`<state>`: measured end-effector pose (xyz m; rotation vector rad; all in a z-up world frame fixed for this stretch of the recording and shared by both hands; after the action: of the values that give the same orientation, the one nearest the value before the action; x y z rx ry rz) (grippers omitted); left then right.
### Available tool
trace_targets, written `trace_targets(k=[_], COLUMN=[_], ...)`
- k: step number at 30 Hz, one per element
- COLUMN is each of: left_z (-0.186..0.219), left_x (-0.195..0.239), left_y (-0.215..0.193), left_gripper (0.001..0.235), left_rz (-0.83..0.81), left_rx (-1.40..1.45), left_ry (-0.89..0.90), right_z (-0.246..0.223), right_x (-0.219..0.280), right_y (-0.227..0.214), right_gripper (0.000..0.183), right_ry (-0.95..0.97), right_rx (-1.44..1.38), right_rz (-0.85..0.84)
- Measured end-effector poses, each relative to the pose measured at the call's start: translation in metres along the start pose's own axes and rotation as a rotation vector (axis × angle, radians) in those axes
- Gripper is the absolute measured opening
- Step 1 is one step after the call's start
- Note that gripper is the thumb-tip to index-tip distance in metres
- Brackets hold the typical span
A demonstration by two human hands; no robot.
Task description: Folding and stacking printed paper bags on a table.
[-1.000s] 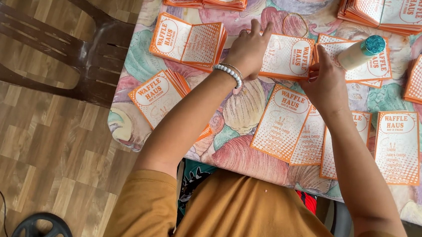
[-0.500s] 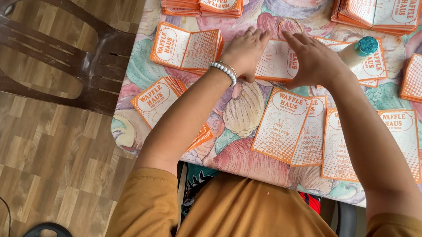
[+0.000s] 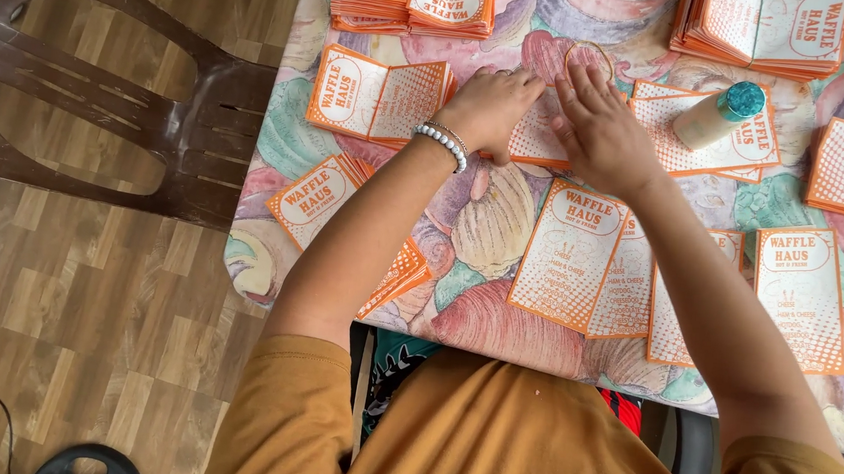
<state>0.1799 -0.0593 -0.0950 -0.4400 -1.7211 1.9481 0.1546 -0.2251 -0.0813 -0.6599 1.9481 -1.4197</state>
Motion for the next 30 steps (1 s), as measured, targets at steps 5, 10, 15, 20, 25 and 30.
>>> trace_targets(k=[5,10,15,20,25,30], left_z=[-0.012,-0.007,-0.011,-0.011,0.001,0.020], left_x=[0.006,0.023,0.027,0.021,0.045,0.182], left_y=[0.012,0.008,0.028,0.040,0.000,-0.111], left_gripper=[0.107,0.121,0.085,0.088,0.087,0.067], left_rz=[-0.045,-0.203,-0.082,-0.120,0.120,0.551], left_rx=[0.033,-0.031,-0.235,-0.311,-0.215,0.483], left_ry=[0.047,0.026,0.004,-0.018,0.107,0.042], right_z=[0.001,0.000,0.001,0.004,0.005,-0.011], right_x=[0.010,0.010,0.011,0.013,0.006,0.006], right_y=[0.030,0.029,0.030,0.033,0.032,-0.005], right_gripper=[0.068,0.065,0.066,0.067,0.065,0.068], right_ry=[0.070,0.042,0.060,0.058,-0.025,0.072], right_rx=[0.084,0.100,0.085,0.069,0.150,-0.128], right_rz=[0.000,0.045,0.017,-0.018,0.031,0.110])
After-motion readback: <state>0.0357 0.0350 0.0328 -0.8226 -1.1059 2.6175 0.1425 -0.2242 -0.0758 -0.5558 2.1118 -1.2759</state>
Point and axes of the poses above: each hand's wrist, its own x-axis away from the middle knuckle, its own y-axis out of the palm, z = x × y, the point moved 4 cm from there along -x, towards the middle knuckle, and after that the axes turned 4 degrees about x, right-handed, at the moved point
